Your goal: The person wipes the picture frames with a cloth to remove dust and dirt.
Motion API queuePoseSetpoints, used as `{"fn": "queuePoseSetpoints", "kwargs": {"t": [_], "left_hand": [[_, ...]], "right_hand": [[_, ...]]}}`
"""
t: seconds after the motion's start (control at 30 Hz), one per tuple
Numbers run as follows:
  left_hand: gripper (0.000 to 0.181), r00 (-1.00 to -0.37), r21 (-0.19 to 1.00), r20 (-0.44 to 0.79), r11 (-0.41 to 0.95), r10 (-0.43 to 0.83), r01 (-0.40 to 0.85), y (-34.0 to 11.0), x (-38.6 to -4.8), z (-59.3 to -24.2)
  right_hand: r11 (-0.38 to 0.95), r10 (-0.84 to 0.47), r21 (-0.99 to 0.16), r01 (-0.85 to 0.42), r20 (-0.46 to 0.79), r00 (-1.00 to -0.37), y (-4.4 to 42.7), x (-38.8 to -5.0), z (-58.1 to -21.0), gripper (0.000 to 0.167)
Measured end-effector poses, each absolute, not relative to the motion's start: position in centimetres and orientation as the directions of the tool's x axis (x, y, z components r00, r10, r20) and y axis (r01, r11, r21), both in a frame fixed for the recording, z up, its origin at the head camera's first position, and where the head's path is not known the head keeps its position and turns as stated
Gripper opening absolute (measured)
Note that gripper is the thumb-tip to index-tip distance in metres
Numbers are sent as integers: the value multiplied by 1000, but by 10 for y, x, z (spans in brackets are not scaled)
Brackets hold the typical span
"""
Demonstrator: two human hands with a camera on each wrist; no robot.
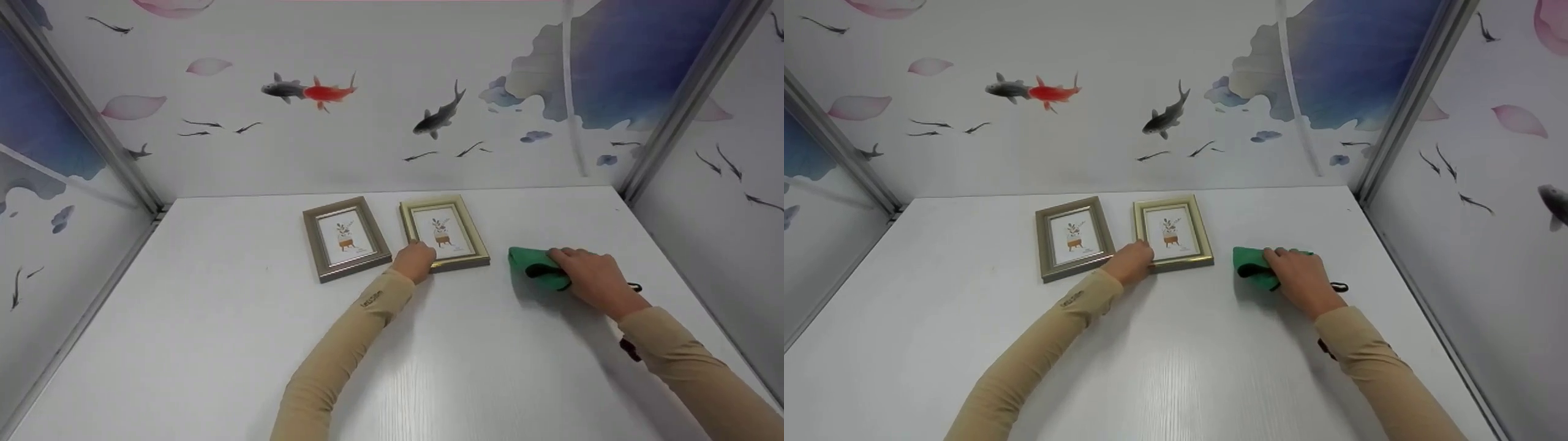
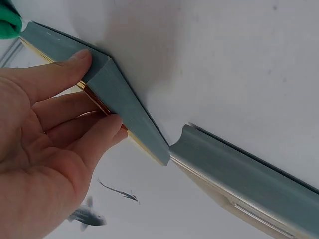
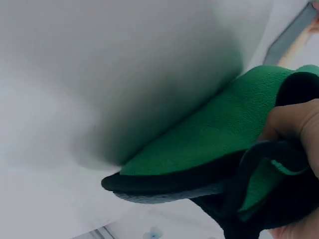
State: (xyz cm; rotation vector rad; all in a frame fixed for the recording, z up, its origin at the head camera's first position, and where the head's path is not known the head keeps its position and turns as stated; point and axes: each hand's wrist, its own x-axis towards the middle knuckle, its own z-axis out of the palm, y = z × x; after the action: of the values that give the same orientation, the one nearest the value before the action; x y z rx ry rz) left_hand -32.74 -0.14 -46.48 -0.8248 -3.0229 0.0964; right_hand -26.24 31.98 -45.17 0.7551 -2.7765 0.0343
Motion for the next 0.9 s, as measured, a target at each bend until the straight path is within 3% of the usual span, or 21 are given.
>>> {"fn": "queuePoseSetpoints", "kwargs": {"t": [0.3, 0.6, 0.9], "left_hand": [[17, -804, -212, -21, 783, 595, 585, 0, -293, -469], [15, -726, -335, -4, 683, 687, 649, -6, -252, -469], [20, -622, -545, -10, 517, 783, 660, -10, -205, -472]], "right_hand": [[887, -399, -100, -450, 324, -858, 318, -267, -427, 49], [876, -418, -87, -475, 357, -835, 305, -272, -417, 45], [856, -468, -37, -516, 371, -802, 287, -278, -412, 45]]}}
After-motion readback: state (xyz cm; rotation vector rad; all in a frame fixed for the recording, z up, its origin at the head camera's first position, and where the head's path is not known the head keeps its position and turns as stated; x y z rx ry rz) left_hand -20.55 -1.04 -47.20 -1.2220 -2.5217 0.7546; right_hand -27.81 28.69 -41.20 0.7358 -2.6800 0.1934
